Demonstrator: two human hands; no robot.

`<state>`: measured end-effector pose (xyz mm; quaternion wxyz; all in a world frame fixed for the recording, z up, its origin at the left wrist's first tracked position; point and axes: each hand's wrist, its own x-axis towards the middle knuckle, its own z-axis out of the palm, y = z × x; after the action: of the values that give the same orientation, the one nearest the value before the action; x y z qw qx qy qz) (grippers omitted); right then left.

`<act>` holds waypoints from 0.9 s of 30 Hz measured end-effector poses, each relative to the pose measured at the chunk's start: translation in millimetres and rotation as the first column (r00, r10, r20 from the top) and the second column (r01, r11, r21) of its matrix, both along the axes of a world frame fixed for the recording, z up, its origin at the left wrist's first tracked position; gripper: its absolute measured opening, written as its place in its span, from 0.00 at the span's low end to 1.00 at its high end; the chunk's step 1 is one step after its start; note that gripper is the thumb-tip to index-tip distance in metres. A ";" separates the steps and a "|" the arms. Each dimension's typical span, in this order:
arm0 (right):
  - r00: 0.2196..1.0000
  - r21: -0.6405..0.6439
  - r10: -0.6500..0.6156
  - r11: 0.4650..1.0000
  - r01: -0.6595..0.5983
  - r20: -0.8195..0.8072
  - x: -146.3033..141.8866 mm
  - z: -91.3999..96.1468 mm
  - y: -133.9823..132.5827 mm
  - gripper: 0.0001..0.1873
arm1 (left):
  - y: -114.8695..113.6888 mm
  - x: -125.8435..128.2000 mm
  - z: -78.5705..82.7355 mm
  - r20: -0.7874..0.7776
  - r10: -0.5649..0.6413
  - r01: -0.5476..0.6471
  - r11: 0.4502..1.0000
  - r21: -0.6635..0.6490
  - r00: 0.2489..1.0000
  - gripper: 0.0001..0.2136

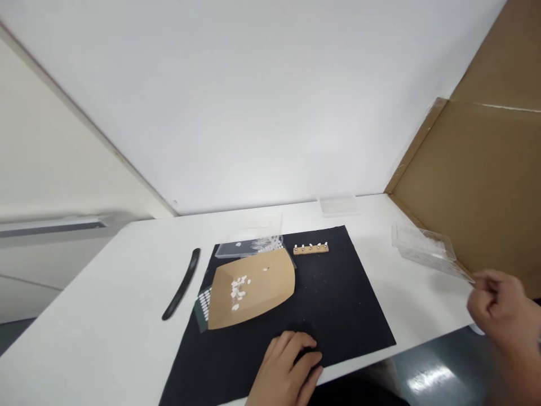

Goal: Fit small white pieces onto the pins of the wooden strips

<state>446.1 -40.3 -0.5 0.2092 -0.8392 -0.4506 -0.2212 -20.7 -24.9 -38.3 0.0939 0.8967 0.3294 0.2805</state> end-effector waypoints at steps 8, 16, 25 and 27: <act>0.731 -0.076 0.657 0.732 -0.677 -0.187 -91.5 -6.5 45.8 0.15 | -9.5 3.6 -11.8 -0.007 0.093 -0.093 0.996 -0.007 0.996 0.10; 0.443 -0.106 0.758 0.451 -0.886 -0.478 -165.6 -2.8 58.5 0.16 | -8.0 3.5 -10.1 -0.045 0.079 -0.078 0.997 0.018 0.996 0.13; 0.389 -0.194 0.723 0.341 -0.920 -0.571 -187.7 -3.9 75.8 0.16 | -12.9 -50.5 -2.4 -0.201 0.213 -0.206 0.977 0.057 0.956 0.24; 0.388 -0.206 0.714 0.332 -0.920 -0.583 -189.4 -5.9 79.1 0.16 | -12.0 -60.7 1.3 -0.192 0.178 -0.180 0.984 0.006 0.965 0.20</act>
<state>256.7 38.9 -6.4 0.1511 -0.5302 -0.8056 0.2169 -81.3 -36.9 -37.0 0.0414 0.8856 0.4181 0.1982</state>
